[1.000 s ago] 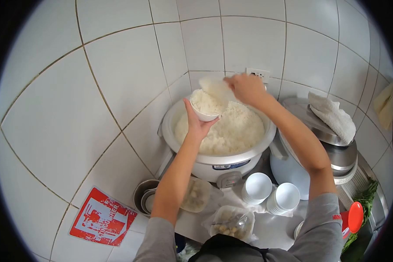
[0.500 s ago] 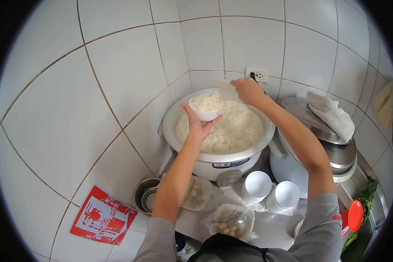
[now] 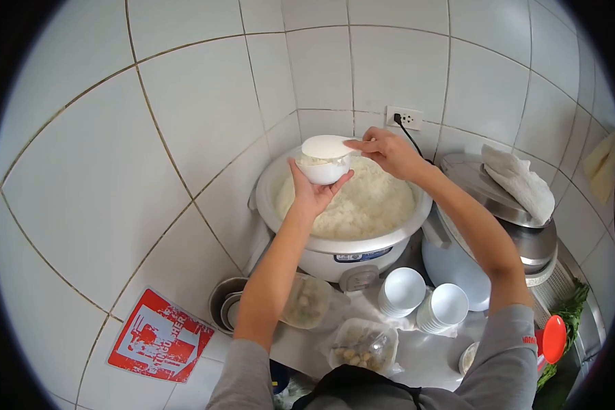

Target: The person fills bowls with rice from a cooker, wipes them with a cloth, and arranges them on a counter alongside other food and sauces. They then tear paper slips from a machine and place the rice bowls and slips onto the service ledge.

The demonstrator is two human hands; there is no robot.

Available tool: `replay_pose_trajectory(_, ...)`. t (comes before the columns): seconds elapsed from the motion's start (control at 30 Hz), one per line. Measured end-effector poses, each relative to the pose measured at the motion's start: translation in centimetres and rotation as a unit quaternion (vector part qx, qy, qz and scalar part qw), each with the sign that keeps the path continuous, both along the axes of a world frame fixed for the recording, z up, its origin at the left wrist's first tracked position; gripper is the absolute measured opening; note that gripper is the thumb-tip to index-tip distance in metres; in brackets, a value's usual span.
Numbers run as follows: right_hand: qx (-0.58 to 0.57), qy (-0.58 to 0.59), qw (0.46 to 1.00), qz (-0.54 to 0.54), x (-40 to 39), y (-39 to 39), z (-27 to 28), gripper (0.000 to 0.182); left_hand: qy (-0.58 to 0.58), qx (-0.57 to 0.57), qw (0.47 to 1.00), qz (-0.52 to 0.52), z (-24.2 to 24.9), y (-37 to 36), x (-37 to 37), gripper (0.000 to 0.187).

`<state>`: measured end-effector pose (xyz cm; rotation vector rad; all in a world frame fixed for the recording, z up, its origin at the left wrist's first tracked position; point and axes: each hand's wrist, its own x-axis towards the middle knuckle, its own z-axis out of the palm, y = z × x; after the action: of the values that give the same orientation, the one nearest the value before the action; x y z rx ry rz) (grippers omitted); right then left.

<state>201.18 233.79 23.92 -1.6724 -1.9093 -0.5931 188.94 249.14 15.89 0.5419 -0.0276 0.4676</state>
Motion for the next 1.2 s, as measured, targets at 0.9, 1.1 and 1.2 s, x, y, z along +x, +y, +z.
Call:
replay_pose_trajectory(0.9,0.052,-0.196,0.975,-0.095,-2.4,2.5,1.7,0.027,0.050,0.060,0.993,0.092,1.4,-0.1,-1.7,0.087)
replay_pose_trajectory(1.1,-0.080,-0.061,0.983,-0.155,-1.5,2.4,3.1,0.024,0.049,0.039,0.996,0.066,0.4,0.6,-0.9,0.088)
replay_pose_trajectory(1.2,-0.036,-0.054,0.991,-0.120,-1.7,0.0,3.1,0.025,0.043,0.014,0.997,0.068,0.7,0.6,-1.5,0.088)
